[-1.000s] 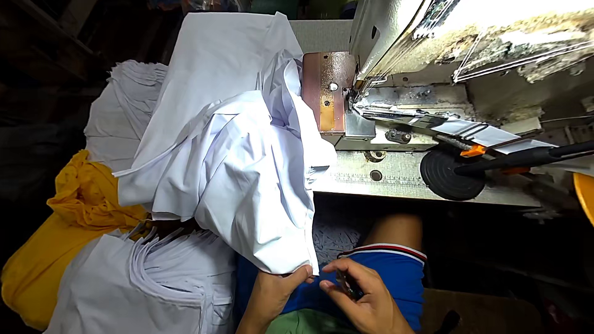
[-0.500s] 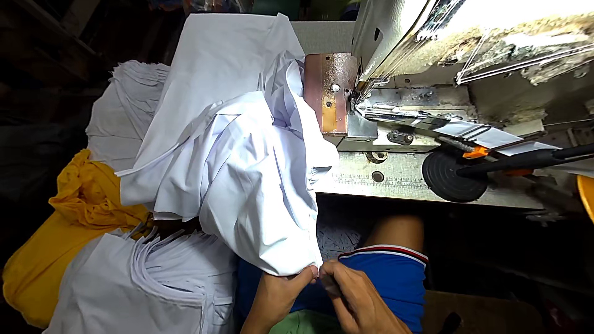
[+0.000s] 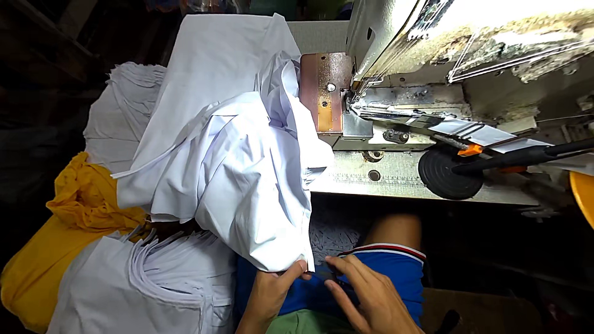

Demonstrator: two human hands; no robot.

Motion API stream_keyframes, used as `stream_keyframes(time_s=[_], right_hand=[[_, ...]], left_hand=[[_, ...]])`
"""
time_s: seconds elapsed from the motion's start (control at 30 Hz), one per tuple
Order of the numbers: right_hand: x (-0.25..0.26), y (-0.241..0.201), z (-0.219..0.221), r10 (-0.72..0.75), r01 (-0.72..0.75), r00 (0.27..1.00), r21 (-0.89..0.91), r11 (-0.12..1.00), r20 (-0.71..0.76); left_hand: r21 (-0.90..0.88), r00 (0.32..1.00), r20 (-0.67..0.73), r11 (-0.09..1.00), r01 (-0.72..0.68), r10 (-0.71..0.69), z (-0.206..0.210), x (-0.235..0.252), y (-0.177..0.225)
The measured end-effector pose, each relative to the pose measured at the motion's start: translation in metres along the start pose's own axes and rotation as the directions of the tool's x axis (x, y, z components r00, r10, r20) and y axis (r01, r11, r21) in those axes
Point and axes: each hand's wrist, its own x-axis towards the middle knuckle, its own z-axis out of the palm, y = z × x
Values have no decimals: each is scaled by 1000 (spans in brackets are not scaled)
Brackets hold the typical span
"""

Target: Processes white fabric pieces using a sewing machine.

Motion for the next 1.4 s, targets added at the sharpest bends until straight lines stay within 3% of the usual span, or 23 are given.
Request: stream_keyframes(time_s=[0.97, 1.03, 1.13, 1.2, 1.27, 1.33, 1.4], right_hand=[[7, 0, 1, -141, 120, 986, -212, 970, -87], [7, 2, 2, -127, 113, 988, -148, 983, -90], [6, 11, 9, -20, 31, 999, 242, 970, -50], [4, 14, 15, 51, -51, 999, 516, 855, 13], [4, 11, 20, 81, -104, 995, 676, 729, 65], [3, 7, 24, 94, -112, 993, 707, 698, 64], [3, 5, 27, 114, -90, 994, 625, 776, 1]], left_hand=[[104, 999, 35, 994, -23, 19, 3, 1, 5], [96, 999, 43, 995, -9, 5, 3, 0, 6], [-36, 995, 58, 996, 84, -82, 2, 0, 9], [-98, 992, 67, 989, 109, -103, 3, 0, 11], [-65, 996, 77, 996, 54, -49, 3, 0, 9], [26, 997, 78, 999, -28, 26, 4, 1, 4], [24, 998, 61, 1000, -20, 18, 5, 1, 2]])
